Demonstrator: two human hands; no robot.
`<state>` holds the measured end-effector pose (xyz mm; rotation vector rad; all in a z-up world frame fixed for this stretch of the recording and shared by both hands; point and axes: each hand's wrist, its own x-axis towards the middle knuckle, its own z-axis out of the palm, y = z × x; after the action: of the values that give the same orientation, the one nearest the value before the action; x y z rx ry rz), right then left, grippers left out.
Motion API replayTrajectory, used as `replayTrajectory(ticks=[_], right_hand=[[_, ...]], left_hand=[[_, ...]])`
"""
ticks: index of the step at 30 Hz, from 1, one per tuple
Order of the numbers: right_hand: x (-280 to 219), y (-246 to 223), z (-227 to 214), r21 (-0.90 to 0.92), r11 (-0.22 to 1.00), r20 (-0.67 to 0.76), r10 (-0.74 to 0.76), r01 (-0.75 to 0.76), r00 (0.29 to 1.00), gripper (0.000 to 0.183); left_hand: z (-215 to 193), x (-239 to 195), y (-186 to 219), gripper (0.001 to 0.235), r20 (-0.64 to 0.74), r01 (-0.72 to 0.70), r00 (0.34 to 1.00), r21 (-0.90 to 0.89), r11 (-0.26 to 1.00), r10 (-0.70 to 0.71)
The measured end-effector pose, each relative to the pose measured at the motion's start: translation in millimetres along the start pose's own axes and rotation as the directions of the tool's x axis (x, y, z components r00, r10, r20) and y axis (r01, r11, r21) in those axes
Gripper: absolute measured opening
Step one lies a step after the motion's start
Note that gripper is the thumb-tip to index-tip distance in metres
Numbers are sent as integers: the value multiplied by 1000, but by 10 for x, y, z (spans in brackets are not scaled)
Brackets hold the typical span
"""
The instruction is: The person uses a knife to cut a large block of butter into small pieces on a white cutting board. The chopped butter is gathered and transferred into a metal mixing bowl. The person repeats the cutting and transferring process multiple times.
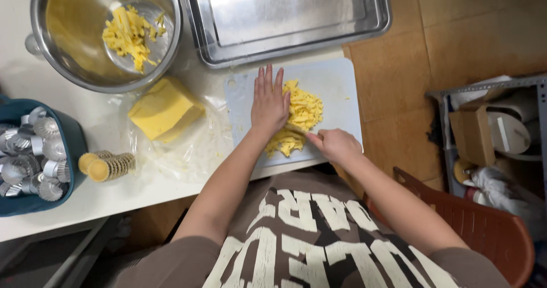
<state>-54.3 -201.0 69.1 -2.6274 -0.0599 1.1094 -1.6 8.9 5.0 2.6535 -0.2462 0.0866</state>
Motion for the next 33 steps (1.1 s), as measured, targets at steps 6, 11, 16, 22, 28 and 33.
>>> replayTrajectory(ticks=[6,11,16,22,28,33], right_hand=[[135,-55,-44,52,998,-3,41,-41,999,64],[9,-77,-125,65,998,-9,25,-24,1000,65],[0,-57,-93,106,993,37,45,-49,998,67],[139,-77,56,129,991,-34,39,-35,999,62],[43,-44,2,120,991,4,52,-52,999,62],[-54,-44,96,191,977,11,94,-95,995,61]], left_hand=[[62,141,2,63,86,11,996,76,997,-17],[-19,134,-2,65,35,3,999,24,1000,-4],[-28,176,-35,64,30,-37,999,77,996,35],[36,263,-44,64,100,-33,995,86,996,24],[-33,188,-48,64,42,-37,999,91,995,34],[-1,33,-15,66,33,-36,999,64,997,34]])
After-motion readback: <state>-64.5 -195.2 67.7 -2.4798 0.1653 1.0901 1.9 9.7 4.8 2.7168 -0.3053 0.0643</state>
